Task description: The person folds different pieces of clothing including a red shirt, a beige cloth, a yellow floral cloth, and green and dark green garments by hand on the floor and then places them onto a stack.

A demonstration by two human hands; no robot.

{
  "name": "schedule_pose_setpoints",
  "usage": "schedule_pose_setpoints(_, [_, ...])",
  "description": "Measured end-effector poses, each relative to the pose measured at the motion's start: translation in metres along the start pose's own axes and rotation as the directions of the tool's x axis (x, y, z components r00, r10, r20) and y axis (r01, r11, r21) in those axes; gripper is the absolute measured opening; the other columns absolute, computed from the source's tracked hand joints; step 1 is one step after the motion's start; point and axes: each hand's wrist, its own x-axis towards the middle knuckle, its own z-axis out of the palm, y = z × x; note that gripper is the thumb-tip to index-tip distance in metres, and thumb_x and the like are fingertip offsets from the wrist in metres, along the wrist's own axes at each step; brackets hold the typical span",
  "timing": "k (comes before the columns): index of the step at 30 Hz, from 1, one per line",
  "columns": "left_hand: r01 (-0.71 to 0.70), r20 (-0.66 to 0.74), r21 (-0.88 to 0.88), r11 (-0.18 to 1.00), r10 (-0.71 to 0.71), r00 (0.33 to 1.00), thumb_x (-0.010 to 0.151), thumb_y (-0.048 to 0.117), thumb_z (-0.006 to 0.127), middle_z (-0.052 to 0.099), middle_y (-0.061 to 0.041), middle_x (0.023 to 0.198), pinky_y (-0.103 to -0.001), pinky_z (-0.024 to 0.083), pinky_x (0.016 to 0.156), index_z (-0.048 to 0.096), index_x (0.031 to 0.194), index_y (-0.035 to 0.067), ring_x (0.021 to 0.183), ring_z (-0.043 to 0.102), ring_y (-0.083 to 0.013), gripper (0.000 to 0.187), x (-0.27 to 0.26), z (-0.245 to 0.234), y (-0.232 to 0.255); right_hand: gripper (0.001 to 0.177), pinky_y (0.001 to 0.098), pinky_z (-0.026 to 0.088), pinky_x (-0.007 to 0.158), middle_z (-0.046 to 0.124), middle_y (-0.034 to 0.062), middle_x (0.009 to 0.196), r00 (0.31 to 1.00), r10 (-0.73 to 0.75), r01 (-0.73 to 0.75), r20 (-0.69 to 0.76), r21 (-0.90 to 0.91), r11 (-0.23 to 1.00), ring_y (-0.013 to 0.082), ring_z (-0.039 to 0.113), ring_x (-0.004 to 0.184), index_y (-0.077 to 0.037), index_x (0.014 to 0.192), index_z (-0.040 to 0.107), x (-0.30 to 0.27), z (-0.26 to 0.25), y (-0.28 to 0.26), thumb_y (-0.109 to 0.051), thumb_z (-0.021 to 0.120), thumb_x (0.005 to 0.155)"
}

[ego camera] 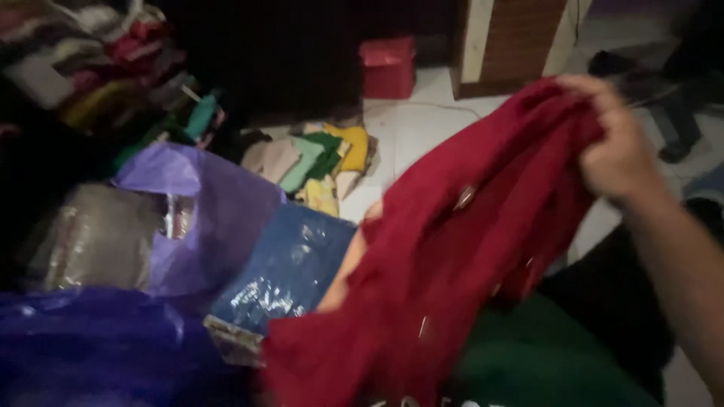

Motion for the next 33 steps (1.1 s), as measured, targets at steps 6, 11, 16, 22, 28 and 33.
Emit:
schedule_pose_setpoints(6, [0.150, 0.139, -0.397, 0.905, -0.103, 0.985, 0.096, 0.062, 0.066, 0.044, -0.025, 0.157, -0.052, 0.036, 0.122, 0.018, 0.166, 0.011, 0.146, 0.045, -0.0387, 0.100, -0.018, 0.010, -0.029, 0.056, 0.0462, 0.052, 0.099, 0.068, 0.0144, 0.130, 0.981, 0.185, -0.192, -0.058, -0.429, 0.883, 0.0314, 0.066, 0.118, -0.023, 0.145, 0.058, 0.019, -0.026, 0.074, -0.005, 0.058, 0.091])
schedule_pose_setpoints(11, [0.215, -0.056, 0.295, 0.931, -0.208, 0.977, 0.089, 0.011, 0.076, 0.049, -0.012, 0.155, -0.039, 0.038, 0.122, 0.039, 0.159, 0.003, 0.145, 0.048, -0.0246, 0.079, -0.025, 0.000, -0.040, 0.069, 0.0438, 0.055, 0.105, 0.066, 0.0082, 0.139, 0.875, 0.390, 0.078, 0.286, -0.879, 0.471, 0.0296, 0.067, 0.123, -0.035, 0.149, 0.053, 0.009, -0.001, 0.083, -0.011, 0.068, 0.086])
schedule_pose_setpoints(16, [0.123, -0.197, 0.267, 0.956, -0.071, 0.978, 0.089, 0.002, 0.072, 0.062, -0.014, 0.135, -0.037, 0.050, 0.107, 0.050, 0.146, 0.001, 0.122, 0.062, -0.0219, 0.061, 0.001, 0.013, -0.036, 0.117, 0.0459, 0.042, 0.109, 0.050, 0.0189, 0.151, 0.623, 0.094, 0.289, 0.776, -0.340, 0.895, 0.0328, 0.049, 0.138, -0.018, 0.156, 0.030, -0.009, 0.027, 0.045, -0.028, 0.098, 0.061])
schedule_pose_setpoints(22, [0.005, -0.103, 0.357, 0.934, 0.034, 0.994, 0.089, 0.007, 0.078, 0.062, -0.019, 0.126, -0.037, 0.051, 0.103, 0.040, 0.158, 0.009, 0.114, 0.063, -0.0234, 0.079, 0.020, 0.085, 0.017, 0.107, 0.0386, 0.054, 0.101, 0.070, 0.0116, 0.129, 0.713, -0.049, 0.160, 0.699, -0.095, 0.983, 0.0245, 0.070, 0.113, -0.014, 0.151, 0.040, -0.006, 0.044, -0.010, -0.012, 0.088, 0.055])
schedule_pose_setpoints(28, [-0.179, 0.064, 0.968, 0.173, 0.520, 0.852, 0.089, 0.017, 0.083, 0.057, -0.017, 0.148, -0.039, 0.047, 0.117, 0.038, 0.157, 0.012, 0.139, 0.058, -0.0275, 0.082, 0.036, 0.147, 0.074, 0.041, 0.0383, 0.061, 0.093, 0.073, 0.0119, 0.114, 0.941, -0.291, 0.268, 0.170, 0.147, 0.952, 0.0240, 0.072, 0.103, -0.005, 0.120, 0.060, 0.025, 0.021, -0.024, -0.001, 0.076, 0.082])
schedule_pose_setpoints(33, [-0.310, 0.390, 0.918, -0.247, 0.418, 0.821, 0.067, 0.026, 0.089, 0.051, -0.023, 0.145, -0.043, 0.041, 0.116, 0.040, 0.149, 0.005, 0.137, 0.050, -0.0374, 0.098, 0.038, 0.171, 0.057, 0.032, 0.0393, 0.063, 0.102, 0.070, 0.0076, 0.121, 0.939, -0.296, 0.339, -0.175, 0.332, 0.880, 0.0227, 0.072, 0.113, -0.011, 0.123, 0.054, 0.042, 0.004, -0.041, 0.003, 0.065, 0.096])
